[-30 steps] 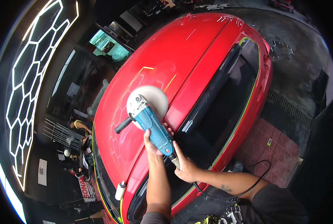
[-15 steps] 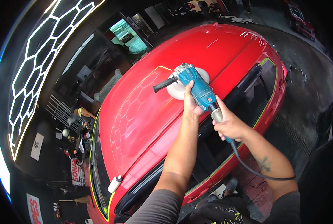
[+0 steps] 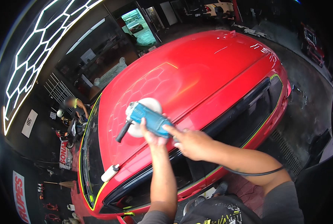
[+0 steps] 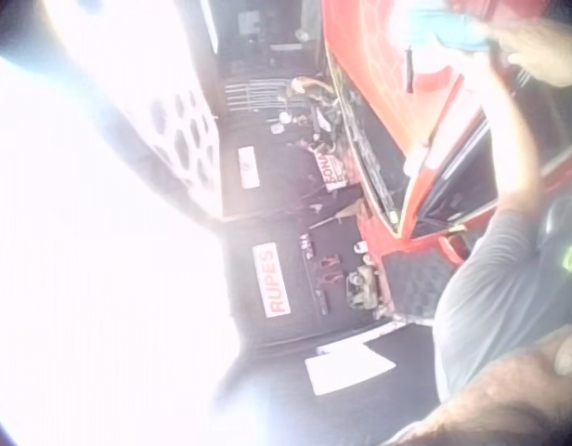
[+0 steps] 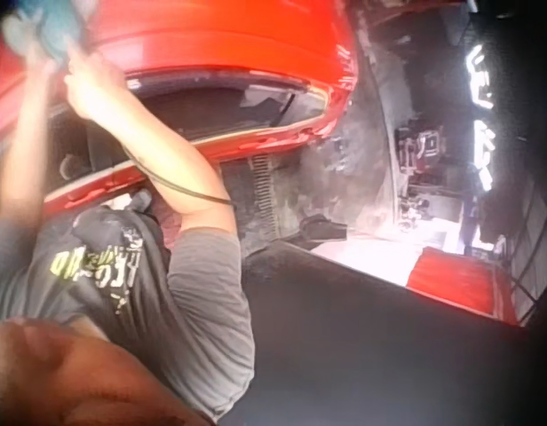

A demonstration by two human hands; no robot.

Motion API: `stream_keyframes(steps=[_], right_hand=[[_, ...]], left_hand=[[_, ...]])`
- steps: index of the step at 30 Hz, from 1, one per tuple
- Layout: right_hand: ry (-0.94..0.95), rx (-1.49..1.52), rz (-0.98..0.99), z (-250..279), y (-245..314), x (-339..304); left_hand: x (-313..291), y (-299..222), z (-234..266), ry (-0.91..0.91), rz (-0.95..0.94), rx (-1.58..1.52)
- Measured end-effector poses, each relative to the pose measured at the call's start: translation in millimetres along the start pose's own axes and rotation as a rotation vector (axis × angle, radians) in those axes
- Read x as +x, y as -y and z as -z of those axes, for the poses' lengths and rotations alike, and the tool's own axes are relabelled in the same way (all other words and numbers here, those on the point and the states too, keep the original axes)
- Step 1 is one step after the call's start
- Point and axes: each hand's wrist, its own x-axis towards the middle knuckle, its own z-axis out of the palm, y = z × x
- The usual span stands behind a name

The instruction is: The person uses a rotary polisher to buff the roof of a red car. They apply a white compound using a foam roller and then systematically polish the surface with the machine, moving across the roof in overlapping passes.

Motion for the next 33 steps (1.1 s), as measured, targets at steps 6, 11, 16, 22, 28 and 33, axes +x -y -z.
stream_keyframes(steps=[6,11,16,22,28,33], right_hand=[[0.103,-0.079,0.012,-2.2,30.3,15.2],[0.041,-0.084,-0.013,23.7,7.1,-17.7],[-0.065,-0.076,-0.091,69.0,-37.0,-72.2],[-0.212,-0.041,-0.335,162.0,-61.3,-157.0],[-0.209,-0.115,-0.592,225.7,-87.6,-200.8],[-0.164,-0.012,-0.705,243.9,-62.7,-210.5]], left_hand=[[-6.2,-33.6,32.2,0.064,-0.045,-0.097],[-4.3,7.6,4.5,0.088,-0.049,-0.168],[6.4,81.1,-57.7,0.090,0.088,-0.084],[32.2,215.7,-169.7,0.112,0.479,-0.249],[55.0,328.7,-237.6,0.154,0.645,-0.386],[25.8,320.6,-256.8,0.084,0.603,-0.418]])
